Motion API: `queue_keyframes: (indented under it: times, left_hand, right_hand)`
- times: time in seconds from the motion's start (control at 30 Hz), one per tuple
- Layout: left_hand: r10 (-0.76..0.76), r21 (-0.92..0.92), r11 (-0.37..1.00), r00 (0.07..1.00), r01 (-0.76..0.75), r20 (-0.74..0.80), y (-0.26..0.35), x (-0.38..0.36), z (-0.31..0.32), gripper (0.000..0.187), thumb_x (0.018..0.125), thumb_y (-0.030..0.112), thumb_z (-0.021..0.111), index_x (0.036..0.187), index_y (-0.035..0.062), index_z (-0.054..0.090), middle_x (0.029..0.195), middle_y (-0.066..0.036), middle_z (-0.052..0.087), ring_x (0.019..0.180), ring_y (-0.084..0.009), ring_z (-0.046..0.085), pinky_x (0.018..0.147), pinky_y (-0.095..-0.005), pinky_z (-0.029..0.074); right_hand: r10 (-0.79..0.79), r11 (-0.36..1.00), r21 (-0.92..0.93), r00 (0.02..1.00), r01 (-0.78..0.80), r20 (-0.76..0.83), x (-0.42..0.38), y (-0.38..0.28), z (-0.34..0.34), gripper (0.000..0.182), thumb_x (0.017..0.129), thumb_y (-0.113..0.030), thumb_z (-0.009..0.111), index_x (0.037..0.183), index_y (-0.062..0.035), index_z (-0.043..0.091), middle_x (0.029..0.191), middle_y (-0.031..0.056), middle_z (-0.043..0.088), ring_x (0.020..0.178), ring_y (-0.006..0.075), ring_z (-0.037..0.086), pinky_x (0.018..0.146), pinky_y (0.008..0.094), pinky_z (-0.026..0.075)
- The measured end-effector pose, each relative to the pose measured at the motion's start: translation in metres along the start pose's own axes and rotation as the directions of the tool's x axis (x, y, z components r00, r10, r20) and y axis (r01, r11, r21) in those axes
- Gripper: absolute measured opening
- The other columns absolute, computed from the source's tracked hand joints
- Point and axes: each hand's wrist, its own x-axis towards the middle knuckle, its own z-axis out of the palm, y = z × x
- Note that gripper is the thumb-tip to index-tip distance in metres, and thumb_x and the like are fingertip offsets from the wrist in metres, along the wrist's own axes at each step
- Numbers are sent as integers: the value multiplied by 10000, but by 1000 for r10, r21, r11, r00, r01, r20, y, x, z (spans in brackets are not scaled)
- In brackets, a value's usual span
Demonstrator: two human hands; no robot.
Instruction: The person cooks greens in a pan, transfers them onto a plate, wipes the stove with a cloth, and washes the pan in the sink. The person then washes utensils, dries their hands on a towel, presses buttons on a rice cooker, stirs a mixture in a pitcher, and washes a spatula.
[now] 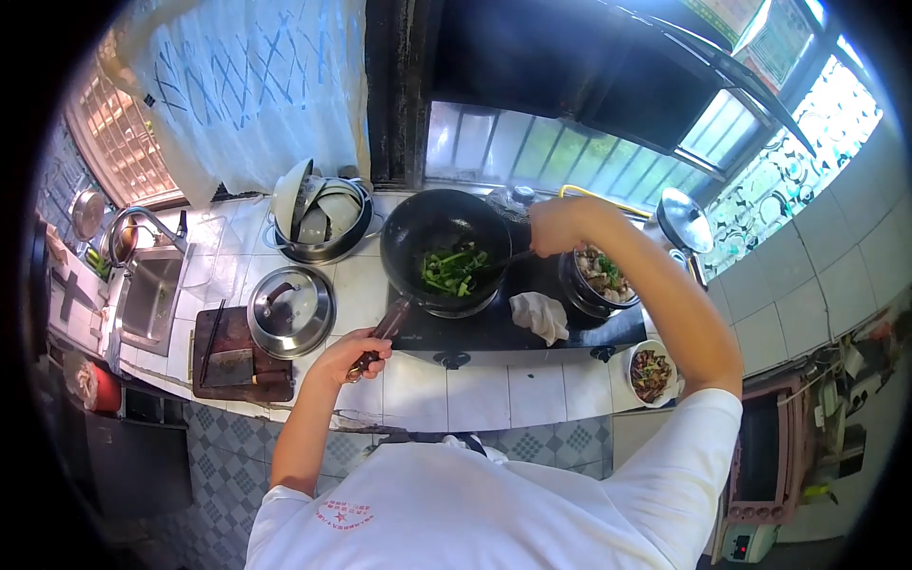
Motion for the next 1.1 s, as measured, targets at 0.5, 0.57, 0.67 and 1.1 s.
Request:
queue_keyframes:
  times: [0.5,0.57,0.67,1.1]
  left_hand:
    - [22,-57,998,1000,-22,9,-4,1,8,221,768,97,571,889,23,402,702,-68,488,463,-102,451,339,-209,322]
    - [20,-44,999,1000,-21,-5,-4,0,10,202,781,101,562,888,36,402,694,-57,476,463,-97,434,336,-209,314]
    - [24,-46,999,999,-25,-27,-4,2,7,183,796,103,550,892,48,405,690,-48,466,462,-92,417,332,-208,306]
    - [30,-50,998,999,-32,-39,-6,0,13,181,778,105,557,836,36,400,690,-56,465,458,-94,445,320,-198,312]
  right_hand:
    - [4,996,-70,826,-52,-564,99,45,83,226,760,-144,458,865,-37,627,762,183,606,729,318,594,635,382,480]
    - [-46,987,-154,839,-45,-542,119,52,93,273,798,-183,459,979,-55,618,765,183,612,680,304,597,585,374,473]
    - [56,981,193,981,-19,-183,111,44,92,280,818,-172,442,1018,-55,600,615,128,554,467,212,528,384,310,401]
    - [-66,995,64,977,81,-204,1,2,87,257,761,-176,484,937,-48,619,728,120,608,602,250,578,525,335,461]
